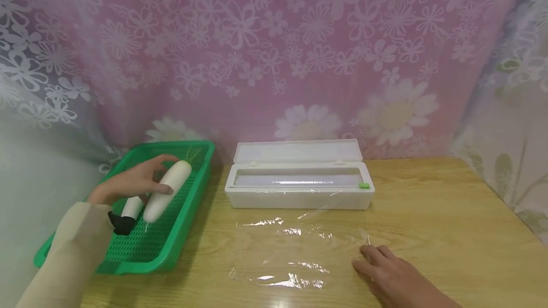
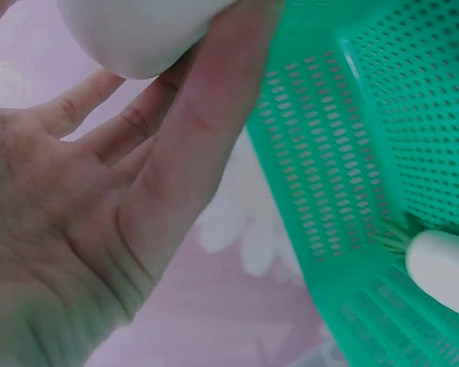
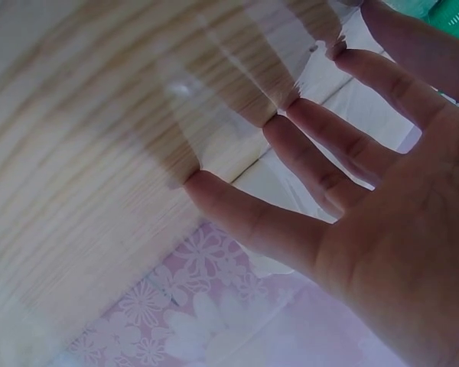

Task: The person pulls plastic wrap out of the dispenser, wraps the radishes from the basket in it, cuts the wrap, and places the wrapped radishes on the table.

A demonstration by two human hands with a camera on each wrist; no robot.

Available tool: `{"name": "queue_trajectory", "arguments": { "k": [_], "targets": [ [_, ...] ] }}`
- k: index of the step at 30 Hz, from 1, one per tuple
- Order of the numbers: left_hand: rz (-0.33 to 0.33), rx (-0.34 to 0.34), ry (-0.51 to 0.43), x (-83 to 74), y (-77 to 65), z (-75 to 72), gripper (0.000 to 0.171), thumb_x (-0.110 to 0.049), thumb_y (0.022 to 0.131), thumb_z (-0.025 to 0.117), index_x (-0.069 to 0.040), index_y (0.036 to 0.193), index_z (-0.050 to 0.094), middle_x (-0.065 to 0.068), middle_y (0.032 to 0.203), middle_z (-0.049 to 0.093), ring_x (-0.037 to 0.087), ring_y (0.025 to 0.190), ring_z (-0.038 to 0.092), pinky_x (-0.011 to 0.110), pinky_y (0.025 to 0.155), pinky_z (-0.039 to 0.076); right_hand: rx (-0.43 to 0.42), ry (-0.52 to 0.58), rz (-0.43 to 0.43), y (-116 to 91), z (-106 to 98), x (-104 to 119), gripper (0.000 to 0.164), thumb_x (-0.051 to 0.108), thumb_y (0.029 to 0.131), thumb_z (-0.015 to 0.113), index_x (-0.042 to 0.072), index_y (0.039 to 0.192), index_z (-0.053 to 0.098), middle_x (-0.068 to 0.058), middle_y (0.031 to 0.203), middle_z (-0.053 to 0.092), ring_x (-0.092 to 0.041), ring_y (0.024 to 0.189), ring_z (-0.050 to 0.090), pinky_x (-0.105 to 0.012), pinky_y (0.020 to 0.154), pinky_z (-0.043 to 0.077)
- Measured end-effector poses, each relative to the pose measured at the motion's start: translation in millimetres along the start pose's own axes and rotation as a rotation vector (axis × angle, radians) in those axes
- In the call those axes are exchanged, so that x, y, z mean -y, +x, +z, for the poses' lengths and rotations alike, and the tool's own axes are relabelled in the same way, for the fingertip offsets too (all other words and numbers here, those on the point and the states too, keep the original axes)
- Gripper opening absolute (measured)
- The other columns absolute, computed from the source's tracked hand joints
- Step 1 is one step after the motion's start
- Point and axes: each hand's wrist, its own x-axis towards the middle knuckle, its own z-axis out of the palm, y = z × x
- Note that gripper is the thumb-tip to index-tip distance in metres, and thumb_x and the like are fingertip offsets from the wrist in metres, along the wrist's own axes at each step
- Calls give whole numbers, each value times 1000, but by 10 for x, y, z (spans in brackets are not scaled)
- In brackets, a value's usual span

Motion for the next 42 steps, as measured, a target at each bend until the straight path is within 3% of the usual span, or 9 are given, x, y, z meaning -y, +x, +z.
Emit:
{"name": "queue_trajectory", "arguments": {
  "k": [8, 15, 20, 21, 25, 27, 33, 38, 42],
  "targets": [
    [119, 23, 23, -239, 5, 31, 80, -18, 89, 76, -7, 154, 31, 28, 131, 52, 31, 95, 64, 45, 59, 56, 5, -13, 20, 15, -31, 25, 25, 34, 100, 65, 16, 118, 68, -9, 113, 59, -23, 92, 56, -27, 56, 50],
    [186, 44, 62, -392, 8, 143, 76, -17, 87, 75, -9, 151, 35, 24, 128, 56, 31, 100, 62, 43, 58, 54, -10, -21, 0, -2, -9, 50, 36, 42, 105, 50, 14, 117, 68, -11, 113, 60, -25, 91, 56, -26, 55, 49],
    [245, 50, 100, -515, 21, 208, 75, -17, 87, 74, -11, 151, 37, 22, 128, 57, 32, 102, 62, 42, 61, 54, -29, -64, -1, 4, -28, 77, 49, 44, 107, 31, 14, 115, 68, -10, 113, 60, -26, 91, 58, -31, 58, 52],
    [256, 52, 108, -544, 24, 222, 74, -17, 87, 74, -12, 151, 38, 22, 128, 57, 32, 103, 62, 41, 63, 54, -31, -67, 6, 6, -38, 80, 48, 42, 108, 31, 13, 116, 68, -11, 114, 61, -28, 92, 58, -32, 59, 53],
    [311, 59, 145, -649, 45, 293, 71, -16, 85, 74, -13, 148, 42, 19, 123, 59, 31, 101, 64, 40, 70, 54, -27, -61, 46, -5, -62, 103, 31, 35, 106, 53, 12, 118, 70, -13, 118, 63, -30, 98, 60, -32, 63, 56],
    [341, 70, 154, -693, 61, 338, 70, -14, 85, 74, -11, 147, 42, 19, 122, 60, 31, 100, 64, 41, 73, 54, -21, -69, 60, -10, -64, 119, 29, 33, 105, 57, 12, 119, 70, -13, 119, 63, -30, 100, 60, -33, 64, 57],
    [399, 98, 152, -816, 107, 458, 70, -10, 83, 74, -8, 146, 44, 17, 119, 62, 28, 98, 64, 44, 79, 53, -45, -91, 37, 30, -43, 115, 51, 41, 109, 31, 11, 114, 71, -14, 114, 63, -29, 96, 60, -33, 62, 57],
    [405, 138, 148, -932, 164, 592, 73, -8, 81, 73, -10, 147, 42, 17, 118, 61, 26, 92, 63, 39, 75, 54, -82, -106, 29, 59, -49, 116, 55, 42, 109, 25, 12, 110, 71, -12, 109, 63, -29, 93, 61, -34, 62, 56],
    [434, 160, 151, -1006, 200, 699, 75, -6, 80, 73, -10, 149, 42, 16, 117, 61, 25, 93, 63, 36, 73, 55, -57, -98, 42, 59, -51, 118, 48, 41, 109, 31, 13, 111, 70, -13, 111, 63, -29, 94, 60, -34, 62, 56]
  ]
}}
